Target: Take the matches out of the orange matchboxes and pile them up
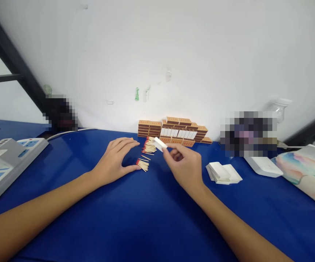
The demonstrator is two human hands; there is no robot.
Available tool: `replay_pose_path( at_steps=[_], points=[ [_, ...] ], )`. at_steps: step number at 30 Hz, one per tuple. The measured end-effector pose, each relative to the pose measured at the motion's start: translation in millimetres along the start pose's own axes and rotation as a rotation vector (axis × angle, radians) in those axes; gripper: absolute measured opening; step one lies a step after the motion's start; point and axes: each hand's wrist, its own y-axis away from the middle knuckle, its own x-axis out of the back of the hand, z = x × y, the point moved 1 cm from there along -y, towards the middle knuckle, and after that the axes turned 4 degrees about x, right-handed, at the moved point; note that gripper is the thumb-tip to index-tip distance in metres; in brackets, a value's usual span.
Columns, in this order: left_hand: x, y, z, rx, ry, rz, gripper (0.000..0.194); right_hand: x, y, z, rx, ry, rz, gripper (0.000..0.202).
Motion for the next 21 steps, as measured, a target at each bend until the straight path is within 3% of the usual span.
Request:
replay_pose_path(
  at_steps=[5, 14, 21],
  points=[
    [-2.2, -7.2, -0.8, 0.003, 0.011, -0.006, 0.068, 11.1, -12.8, 12.1, -0.144, -0.031, 0.098, 0.025],
    [-11.3, -25.9, -6.3, -0.019, -0.005, -0.043, 0.065, 17.7, -17.7, 11.1, -0.103, -0.022, 0.166, 0.026],
    [-17.3, -46.0, -15.1, -0.041, -0.036, -0.04, 0.064, 27.9, -25.9, 13.8, -0.088, 0.089, 0.142, 0.025]
  ],
)
